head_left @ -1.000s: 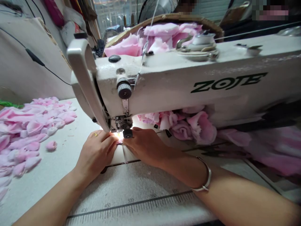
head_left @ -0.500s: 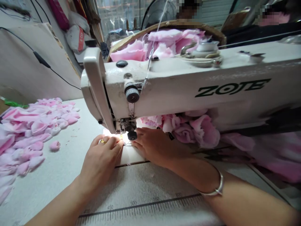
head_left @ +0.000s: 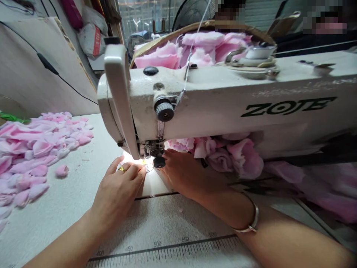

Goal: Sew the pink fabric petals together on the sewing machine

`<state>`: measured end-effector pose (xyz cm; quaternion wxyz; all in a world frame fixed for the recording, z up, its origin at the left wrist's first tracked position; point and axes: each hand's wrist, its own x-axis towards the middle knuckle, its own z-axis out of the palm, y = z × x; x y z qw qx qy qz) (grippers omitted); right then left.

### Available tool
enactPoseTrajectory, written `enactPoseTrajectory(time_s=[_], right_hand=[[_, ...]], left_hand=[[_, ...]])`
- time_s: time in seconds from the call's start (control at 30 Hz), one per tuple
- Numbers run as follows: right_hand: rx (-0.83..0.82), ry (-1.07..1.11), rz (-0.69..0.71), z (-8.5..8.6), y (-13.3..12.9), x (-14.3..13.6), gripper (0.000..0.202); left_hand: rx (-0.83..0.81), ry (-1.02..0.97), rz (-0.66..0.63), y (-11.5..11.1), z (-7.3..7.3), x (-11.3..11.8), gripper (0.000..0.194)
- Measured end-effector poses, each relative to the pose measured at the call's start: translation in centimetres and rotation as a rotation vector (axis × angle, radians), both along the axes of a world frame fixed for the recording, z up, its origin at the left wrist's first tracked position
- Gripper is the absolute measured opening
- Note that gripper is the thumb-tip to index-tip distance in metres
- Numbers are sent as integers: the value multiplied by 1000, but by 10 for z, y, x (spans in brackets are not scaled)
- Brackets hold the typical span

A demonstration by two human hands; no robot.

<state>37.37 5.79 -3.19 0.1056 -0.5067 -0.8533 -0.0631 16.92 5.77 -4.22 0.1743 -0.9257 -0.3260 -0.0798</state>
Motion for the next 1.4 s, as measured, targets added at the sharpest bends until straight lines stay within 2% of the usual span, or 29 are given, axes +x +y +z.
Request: enactPoseTrajectory(time_s=[0.27, 0.43, 0.67, 1.17, 1.4], right_hand=[[-22, -9, -5, 1, -1, -1, 14], [-7, -7, -10, 1, 0, -2, 13], [32, 7, -24, -5, 3, -3, 12], [14, 28, -3, -9, 4, -3, 15], [16, 13, -22, -3, 2, -4, 13]], left_hand=[[-79, -23, 16, -6, 2, 1, 37], [-32, -22, 17, -4, 1, 3, 41], [-115, -27, 39, -2, 1, 1, 42], [-195, -108, 28, 3, 1, 1, 38], [-184, -173, 20, 9, 1, 0, 24]])
